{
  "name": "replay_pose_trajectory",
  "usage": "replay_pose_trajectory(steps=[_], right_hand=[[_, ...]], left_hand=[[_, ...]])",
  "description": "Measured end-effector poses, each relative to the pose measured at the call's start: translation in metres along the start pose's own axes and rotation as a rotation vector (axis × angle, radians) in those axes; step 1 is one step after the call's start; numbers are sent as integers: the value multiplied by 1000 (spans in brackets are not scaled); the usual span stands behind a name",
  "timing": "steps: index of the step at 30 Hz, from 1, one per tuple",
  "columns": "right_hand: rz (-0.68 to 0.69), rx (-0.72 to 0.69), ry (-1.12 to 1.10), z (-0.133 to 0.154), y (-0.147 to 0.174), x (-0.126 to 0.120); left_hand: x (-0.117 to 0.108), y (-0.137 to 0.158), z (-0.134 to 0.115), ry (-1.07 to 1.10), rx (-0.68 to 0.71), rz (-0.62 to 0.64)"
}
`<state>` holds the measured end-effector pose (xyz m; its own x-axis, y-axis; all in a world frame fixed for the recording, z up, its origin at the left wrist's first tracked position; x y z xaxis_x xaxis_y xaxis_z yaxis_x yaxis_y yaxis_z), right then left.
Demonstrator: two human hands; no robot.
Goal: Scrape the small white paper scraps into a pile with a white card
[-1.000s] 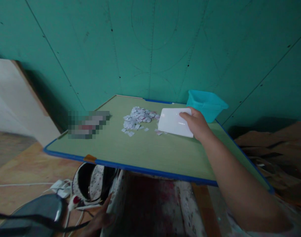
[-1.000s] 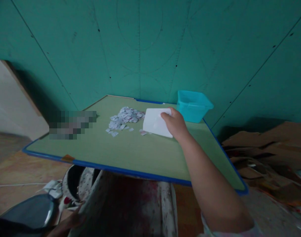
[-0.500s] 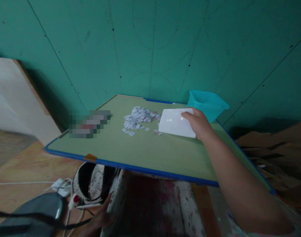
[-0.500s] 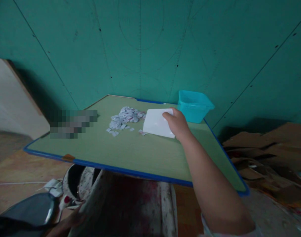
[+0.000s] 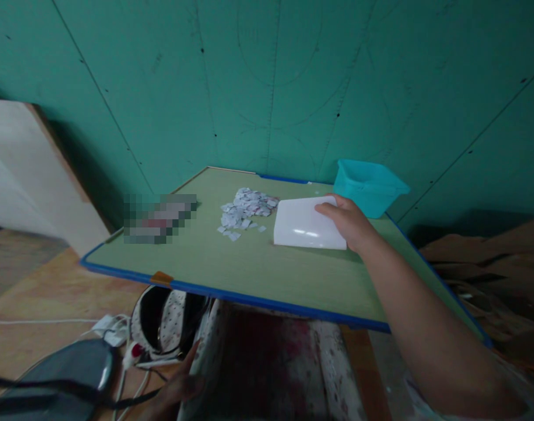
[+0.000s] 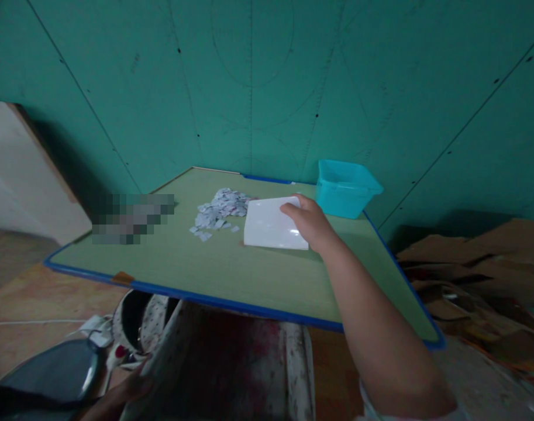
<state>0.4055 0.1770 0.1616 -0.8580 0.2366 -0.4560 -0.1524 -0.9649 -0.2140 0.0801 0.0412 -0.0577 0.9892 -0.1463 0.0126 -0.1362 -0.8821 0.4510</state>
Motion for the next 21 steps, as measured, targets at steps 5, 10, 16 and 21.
replay_pose_trajectory(steps=[5,10,16,21], right_hand=[[-5,14,-56,0,2,3],[205,61,-115,-2,5,14],[132,-8,-122,-6,0,10],[488,16,-94,-9,9,37]], left_hand=[[-1,3,-4,-44,20,-76],[-9,1,-4,30,82,-135],[-9,-3,8,77,-31,-139],[-12,-2,3,73,-39,-115]])
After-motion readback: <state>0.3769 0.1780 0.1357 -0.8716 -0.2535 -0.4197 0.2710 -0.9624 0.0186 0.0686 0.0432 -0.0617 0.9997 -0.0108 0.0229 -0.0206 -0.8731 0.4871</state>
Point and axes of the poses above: each hand's wrist, its own y-axis away from the middle knuckle, its own x-axis out of the palm, z = x × y, the point moved 5 cm from there along -y, towards the middle knuckle, and after that the axes turned 7 degrees about y, right-handed, at the moved point
